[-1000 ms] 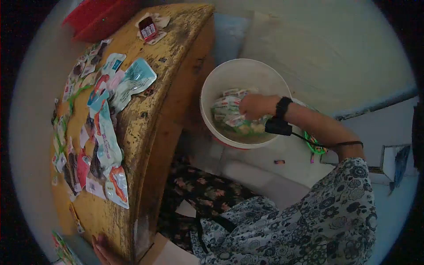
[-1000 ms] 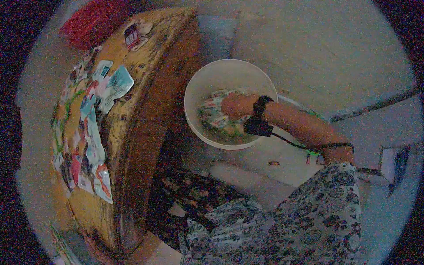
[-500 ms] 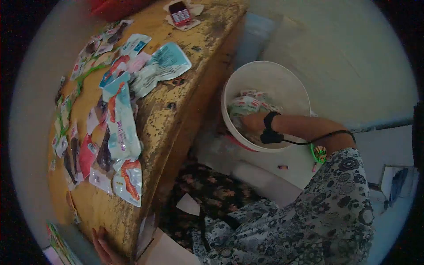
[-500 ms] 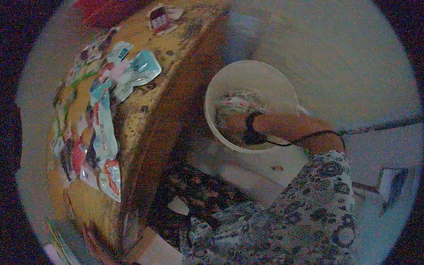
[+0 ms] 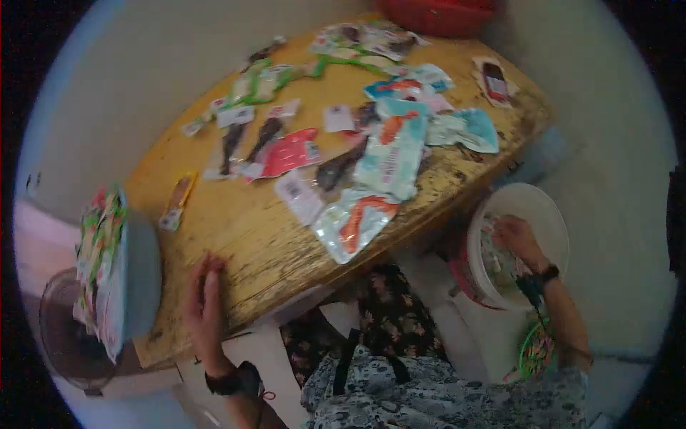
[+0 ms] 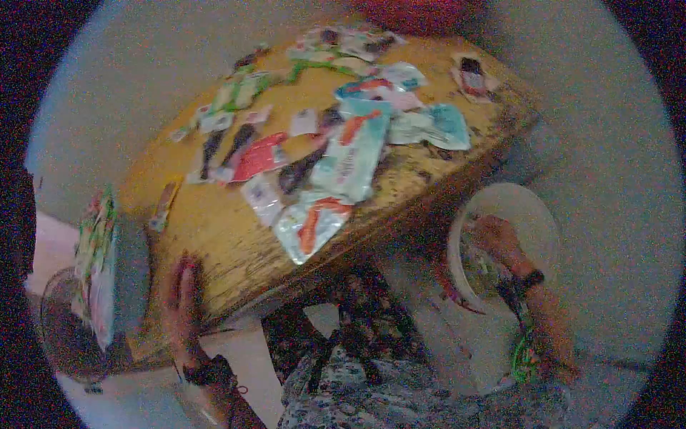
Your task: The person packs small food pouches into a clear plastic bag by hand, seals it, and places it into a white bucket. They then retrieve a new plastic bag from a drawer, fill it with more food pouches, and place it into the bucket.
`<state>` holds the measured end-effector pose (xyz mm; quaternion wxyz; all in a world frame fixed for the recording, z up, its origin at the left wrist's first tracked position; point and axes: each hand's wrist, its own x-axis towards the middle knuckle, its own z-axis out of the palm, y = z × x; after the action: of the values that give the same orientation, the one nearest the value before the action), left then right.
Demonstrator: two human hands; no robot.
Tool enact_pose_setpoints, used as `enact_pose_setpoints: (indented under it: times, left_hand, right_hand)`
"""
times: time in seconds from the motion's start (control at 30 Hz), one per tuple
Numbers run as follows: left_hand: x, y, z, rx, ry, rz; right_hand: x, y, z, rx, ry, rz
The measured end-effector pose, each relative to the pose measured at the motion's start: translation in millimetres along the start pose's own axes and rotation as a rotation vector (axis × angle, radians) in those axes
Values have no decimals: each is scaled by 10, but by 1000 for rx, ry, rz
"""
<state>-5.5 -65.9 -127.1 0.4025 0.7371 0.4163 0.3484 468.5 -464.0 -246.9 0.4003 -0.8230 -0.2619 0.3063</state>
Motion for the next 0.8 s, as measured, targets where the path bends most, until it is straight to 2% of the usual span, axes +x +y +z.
enact_pose_setpoints:
  times: [0.1,0.2,0.3,0.4,0.47,0.57,0.6,0.67,0.8]
  left_hand:
    - [80,509,60,69,-35,110]
    - [67,669,12,47,-15,110]
    - [78,662,5,13,28,113]
    - [45,638,-6,-155,105,148]
    - [54,632,-44,-210,153,175]
    - [-67,597,-89,-254,228,209]
    - [-148,583,-105,-262,257,221]
    - [-353,476,-69,-333,272,225]
    - [-710,422,-81,-351,275,209]
  right_hand:
    - [-308,-629,-18,411,381,-120]
    - [-653,-1157,94,272,454,-251]
    - [-879,-1424,570,250,393,-319]
    - [-1068,-1584,1072,459,89,-203]
    - [-1124,-1904,1484,447,0,-290]
    - [-957,-1938,1906,292,-154,-311]
    - [-911,-1945,2031,358,-198,-276]
    - [-852,-1966,2241,489,-283,-192]
    - [-880,-2140,2489,606,-326,-149]
